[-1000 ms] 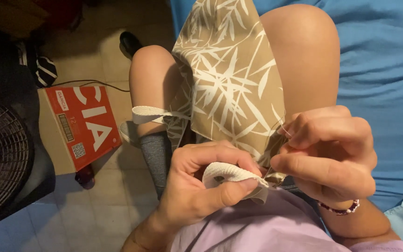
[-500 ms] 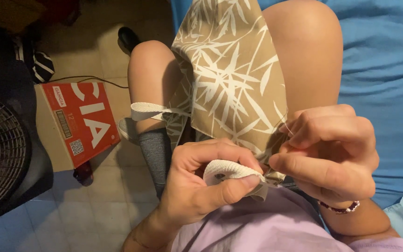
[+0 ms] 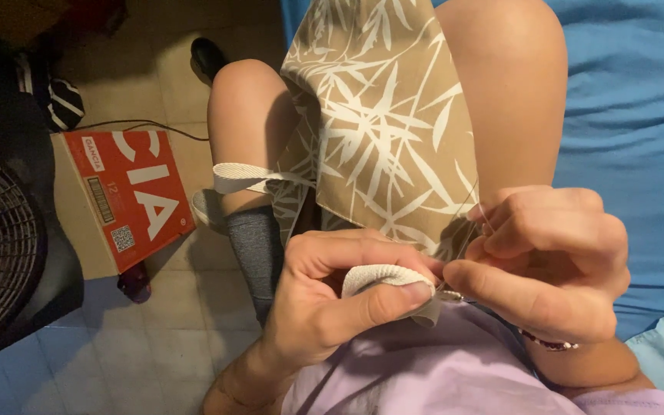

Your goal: Hand-sewing a strap onto a fabric bag, cutting the thread with scissors, and using a lint roller.

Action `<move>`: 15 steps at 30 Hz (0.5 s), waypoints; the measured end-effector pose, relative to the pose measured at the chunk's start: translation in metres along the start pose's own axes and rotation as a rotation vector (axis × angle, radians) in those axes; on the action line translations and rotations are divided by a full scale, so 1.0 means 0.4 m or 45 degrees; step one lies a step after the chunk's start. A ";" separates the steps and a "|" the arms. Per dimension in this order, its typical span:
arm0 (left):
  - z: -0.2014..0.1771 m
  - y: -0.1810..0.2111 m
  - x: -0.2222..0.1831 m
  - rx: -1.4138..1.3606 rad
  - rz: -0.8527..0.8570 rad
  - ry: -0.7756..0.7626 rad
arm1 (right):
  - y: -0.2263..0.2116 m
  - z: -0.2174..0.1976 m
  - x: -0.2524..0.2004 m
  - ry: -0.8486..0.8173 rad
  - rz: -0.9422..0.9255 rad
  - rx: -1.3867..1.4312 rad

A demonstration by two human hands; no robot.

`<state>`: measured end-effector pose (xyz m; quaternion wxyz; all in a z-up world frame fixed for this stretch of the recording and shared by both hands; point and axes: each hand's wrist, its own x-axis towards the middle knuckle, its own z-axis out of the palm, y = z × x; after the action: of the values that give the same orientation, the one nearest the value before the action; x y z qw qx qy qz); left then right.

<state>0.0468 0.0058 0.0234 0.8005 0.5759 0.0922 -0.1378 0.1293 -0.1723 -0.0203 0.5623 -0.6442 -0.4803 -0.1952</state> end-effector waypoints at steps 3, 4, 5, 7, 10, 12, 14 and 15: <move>0.002 -0.006 -0.002 -0.075 -0.068 0.026 | -0.023 -0.009 0.005 -0.077 0.132 0.036; 0.002 -0.003 -0.003 -0.075 -0.071 0.029 | -0.026 -0.010 0.004 -0.076 0.134 0.039; 0.003 0.000 -0.003 -0.072 -0.090 0.019 | -0.029 -0.011 0.002 -0.083 0.135 0.018; 0.005 -0.001 -0.003 -0.069 -0.110 0.007 | -0.025 -0.013 -0.004 -0.091 0.135 -0.004; 0.007 -0.005 -0.002 -0.072 -0.092 0.032 | -0.022 -0.010 -0.015 -0.039 -0.001 -0.036; 0.007 -0.004 -0.003 -0.035 -0.068 0.007 | -0.035 0.000 -0.024 0.042 0.063 -0.095; 0.008 -0.007 -0.002 -0.054 -0.072 0.012 | -0.035 0.006 -0.027 0.049 0.043 -0.077; 0.009 -0.008 -0.003 -0.073 -0.076 0.016 | -0.036 0.009 -0.029 0.057 0.025 -0.059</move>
<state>0.0447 0.0015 0.0219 0.8115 0.5507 0.1182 -0.1555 0.1107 -0.1750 -0.0229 0.5595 -0.6573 -0.4566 -0.2152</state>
